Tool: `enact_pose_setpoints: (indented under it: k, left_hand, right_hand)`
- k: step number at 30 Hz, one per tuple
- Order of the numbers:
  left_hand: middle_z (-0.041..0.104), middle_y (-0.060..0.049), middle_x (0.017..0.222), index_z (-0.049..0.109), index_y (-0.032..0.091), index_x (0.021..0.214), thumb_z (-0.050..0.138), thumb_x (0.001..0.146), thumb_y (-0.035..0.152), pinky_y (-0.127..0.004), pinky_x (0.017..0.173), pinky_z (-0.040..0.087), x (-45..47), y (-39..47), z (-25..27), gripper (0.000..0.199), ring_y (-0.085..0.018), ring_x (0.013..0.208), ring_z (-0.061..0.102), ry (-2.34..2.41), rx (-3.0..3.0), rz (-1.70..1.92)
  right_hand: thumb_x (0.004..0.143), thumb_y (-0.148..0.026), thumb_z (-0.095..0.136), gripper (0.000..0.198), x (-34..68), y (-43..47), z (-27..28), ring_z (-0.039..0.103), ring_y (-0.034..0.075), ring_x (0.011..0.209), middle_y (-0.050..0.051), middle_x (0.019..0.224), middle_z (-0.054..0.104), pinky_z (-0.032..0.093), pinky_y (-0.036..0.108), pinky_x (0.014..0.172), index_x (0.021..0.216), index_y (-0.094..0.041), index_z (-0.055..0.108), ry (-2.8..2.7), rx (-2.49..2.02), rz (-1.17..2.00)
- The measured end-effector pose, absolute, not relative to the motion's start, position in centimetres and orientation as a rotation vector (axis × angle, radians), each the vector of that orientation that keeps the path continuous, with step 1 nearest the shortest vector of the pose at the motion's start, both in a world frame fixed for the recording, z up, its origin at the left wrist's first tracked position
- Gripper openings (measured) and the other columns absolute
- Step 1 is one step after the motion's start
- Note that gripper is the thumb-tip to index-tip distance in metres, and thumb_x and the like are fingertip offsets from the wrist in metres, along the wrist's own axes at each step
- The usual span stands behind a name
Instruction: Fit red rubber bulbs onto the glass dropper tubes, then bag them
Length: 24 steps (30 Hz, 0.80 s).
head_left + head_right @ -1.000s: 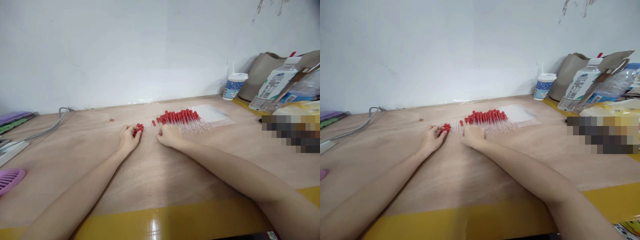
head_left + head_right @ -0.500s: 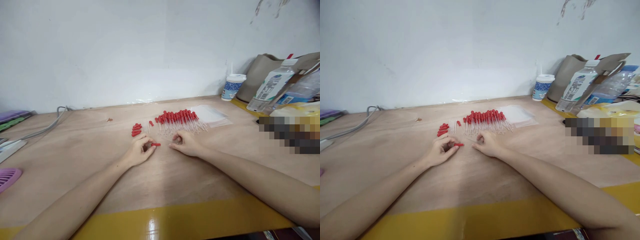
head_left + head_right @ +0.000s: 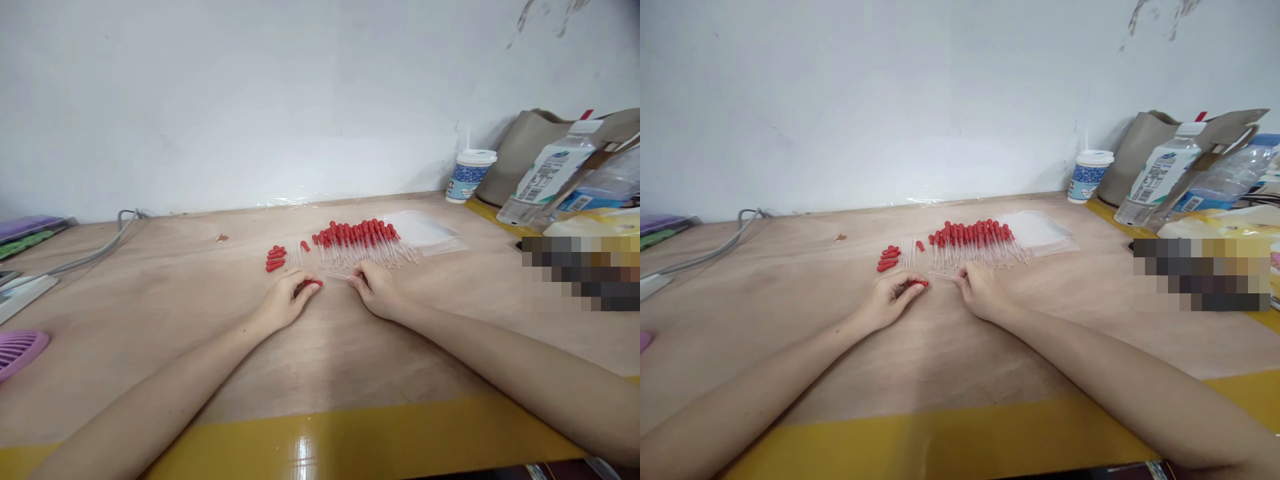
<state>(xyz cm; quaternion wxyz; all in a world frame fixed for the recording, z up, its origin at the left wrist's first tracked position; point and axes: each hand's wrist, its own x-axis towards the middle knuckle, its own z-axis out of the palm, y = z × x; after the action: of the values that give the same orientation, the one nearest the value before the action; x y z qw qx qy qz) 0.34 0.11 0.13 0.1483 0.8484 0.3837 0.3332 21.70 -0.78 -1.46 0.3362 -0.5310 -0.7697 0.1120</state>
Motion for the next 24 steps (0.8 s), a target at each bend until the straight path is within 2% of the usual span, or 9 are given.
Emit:
enact_pose_setpoints:
  k: [8,15,24]
  left_hand:
    - [0.062,-0.003,0.072,0.058,0.014,0.086,0.047,0.084,0.029,-0.026,0.063,0.048,0.4,0.4,-0.2,0.018,-0.013,0.065,0.059,1.106,2.190,0.984]
    - [0.063,-0.005,0.079,0.056,0.013,0.090,0.050,0.082,0.034,-0.029,0.068,0.052,0.6,0.6,-0.7,0.023,-0.014,0.071,0.062,0.973,1.972,0.954]
    - [0.061,-0.002,0.064,0.061,0.012,0.086,0.056,0.079,0.034,-0.023,0.058,0.050,0.5,0.7,-1.3,0.023,-0.010,0.057,0.058,0.980,1.910,0.923]
  right_hand:
    - [0.085,-0.021,0.042,0.009,21.5,-1.7,-0.5,0.052,0.013,0.070,0.002,0.076,0.058,0.038,0.023,0.064,0.080,-0.018,0.049,-2.049,-1.293,0.385]
    - [0.086,-0.022,0.040,0.018,21.6,-1.6,-0.7,0.055,0.014,0.081,0.004,0.087,0.061,0.040,0.026,0.075,0.090,-0.019,0.057,-2.148,-1.146,0.385]
    - [0.084,-0.024,0.046,0.018,21.9,-1.0,-0.8,0.057,0.012,0.075,0.001,0.081,0.065,0.041,0.023,0.070,0.085,-0.019,0.063,-2.147,-1.076,0.514]
